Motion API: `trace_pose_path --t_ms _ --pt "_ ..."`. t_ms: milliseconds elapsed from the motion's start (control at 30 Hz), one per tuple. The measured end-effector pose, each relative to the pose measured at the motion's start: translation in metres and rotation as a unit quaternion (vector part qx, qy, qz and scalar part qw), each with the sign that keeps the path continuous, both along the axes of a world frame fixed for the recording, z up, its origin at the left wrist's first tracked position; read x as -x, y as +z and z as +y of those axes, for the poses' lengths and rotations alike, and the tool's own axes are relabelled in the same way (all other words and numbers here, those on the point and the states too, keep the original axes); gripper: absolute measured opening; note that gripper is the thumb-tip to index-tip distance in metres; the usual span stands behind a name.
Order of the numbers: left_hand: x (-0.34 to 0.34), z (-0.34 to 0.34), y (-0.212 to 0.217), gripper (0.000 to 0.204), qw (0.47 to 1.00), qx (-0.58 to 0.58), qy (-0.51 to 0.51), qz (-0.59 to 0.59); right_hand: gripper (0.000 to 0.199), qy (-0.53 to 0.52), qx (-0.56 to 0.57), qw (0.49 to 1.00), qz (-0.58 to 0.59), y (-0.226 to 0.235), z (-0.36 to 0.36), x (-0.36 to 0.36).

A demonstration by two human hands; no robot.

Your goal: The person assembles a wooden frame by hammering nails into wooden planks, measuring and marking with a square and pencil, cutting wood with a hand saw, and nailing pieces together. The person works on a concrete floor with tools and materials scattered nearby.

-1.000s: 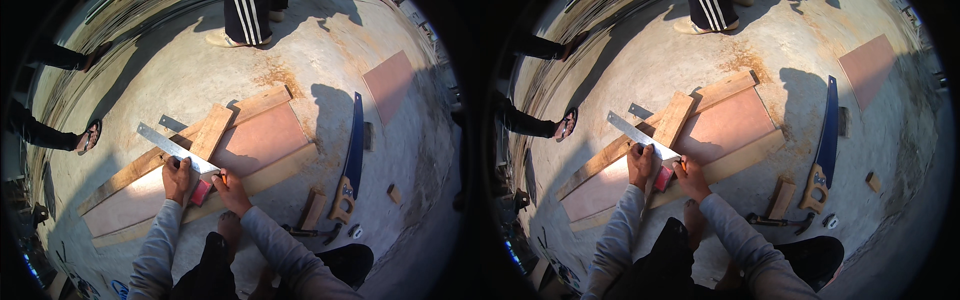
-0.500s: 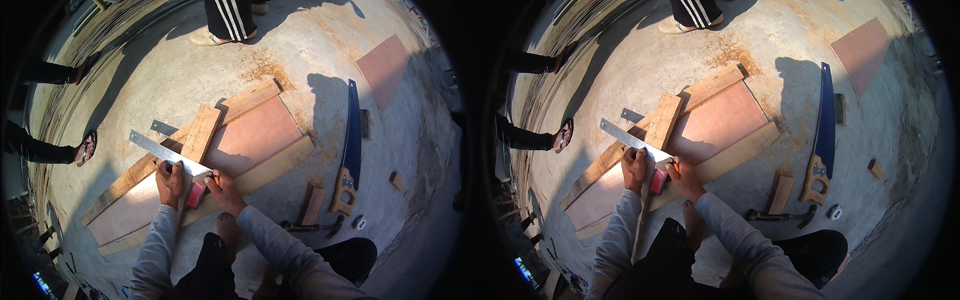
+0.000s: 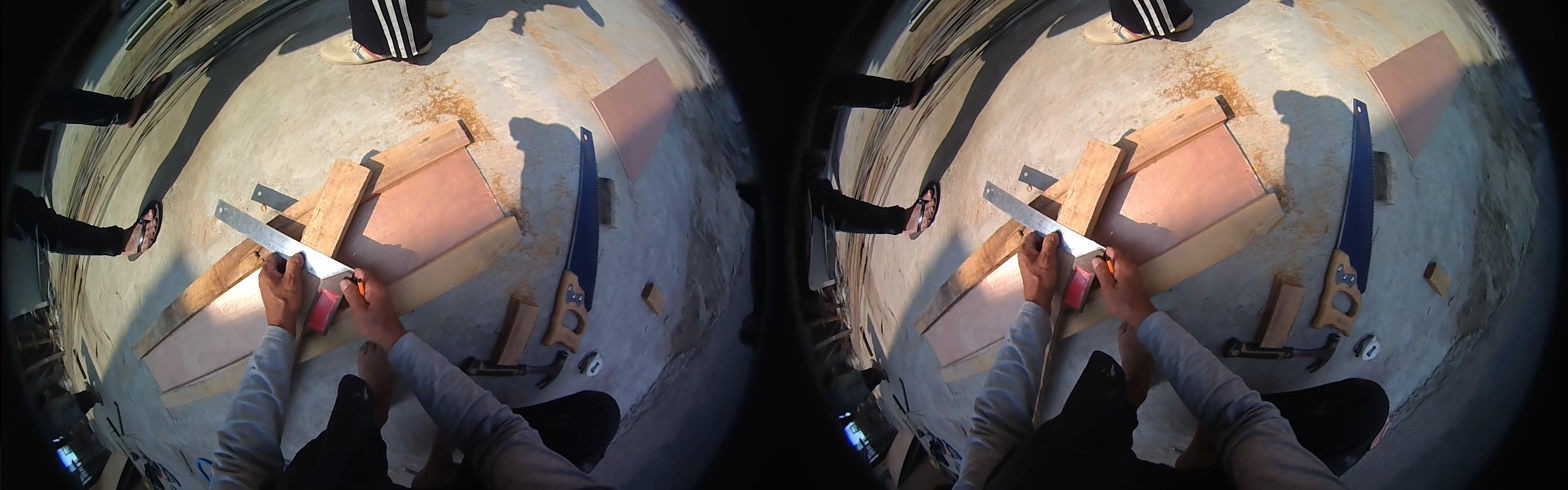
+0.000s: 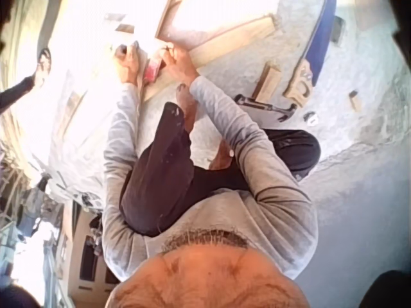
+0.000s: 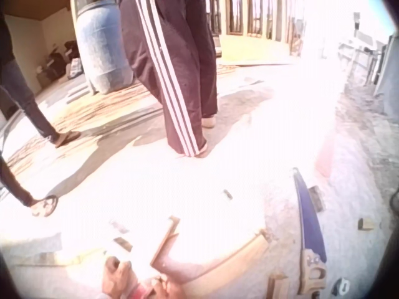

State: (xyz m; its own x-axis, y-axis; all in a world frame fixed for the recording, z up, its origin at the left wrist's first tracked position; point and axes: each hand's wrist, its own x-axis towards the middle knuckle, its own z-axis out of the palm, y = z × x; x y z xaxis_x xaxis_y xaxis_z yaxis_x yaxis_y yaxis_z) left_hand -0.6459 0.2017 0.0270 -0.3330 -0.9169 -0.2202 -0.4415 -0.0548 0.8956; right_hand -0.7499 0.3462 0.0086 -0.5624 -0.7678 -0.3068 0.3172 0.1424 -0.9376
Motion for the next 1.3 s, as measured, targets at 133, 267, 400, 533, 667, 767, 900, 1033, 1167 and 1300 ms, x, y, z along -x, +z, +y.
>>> trace_pose_path --t_ms 133,267,400,533,667,767,900,1033,1167,1300 --pt "0.000 0.000 -0.001 0.028 0.999 0.004 0.012 -0.035 0.026 0.028 -0.012 0.999 0.044 0.001 0.000 0.002" --pt "0.002 -0.001 -0.001 0.029 0.997 0.025 0.020 -0.068 0.028 0.062 -0.023 0.997 0.043 0.009 0.003 0.015" --pt "0.004 -0.003 0.001 0.034 0.991 0.045 0.031 -0.122 0.033 0.132 -0.056 0.989 0.024 0.025 0.011 0.040" --pt "0.007 -0.001 0.004 0.037 0.992 0.015 0.052 -0.117 0.041 -0.056 -0.077 0.987 0.132 0.044 0.018 0.068" --pt "0.010 0.002 0.009 0.038 0.993 0.030 0.054 -0.095 0.020 -0.025 0.028 0.989 0.143 0.057 0.014 0.083" --pt "0.013 0.003 0.013 0.039 0.993 0.017 0.064 -0.101 0.010 0.079 0.072 0.960 0.257 0.059 0.004 0.085" --pt "0.014 0.003 0.019 0.038 0.993 0.003 0.065 -0.099 0.015 0.128 0.085 0.944 0.293 0.056 -0.011 0.082" --pt "0.014 0.005 0.019 0.037 0.993 0.004 0.066 -0.095 0.016 0.121 0.121 0.919 0.355 0.050 -0.025 0.080" --pt "0.014 0.005 0.018 0.035 0.995 -0.006 0.073 -0.065 0.014 0.154 0.160 0.898 0.379 0.046 -0.042 0.077" --pt "0.013 0.004 0.017 0.033 0.994 -0.008 0.062 -0.088 0.011 0.184 0.149 0.902 0.362 0.048 -0.060 0.073"
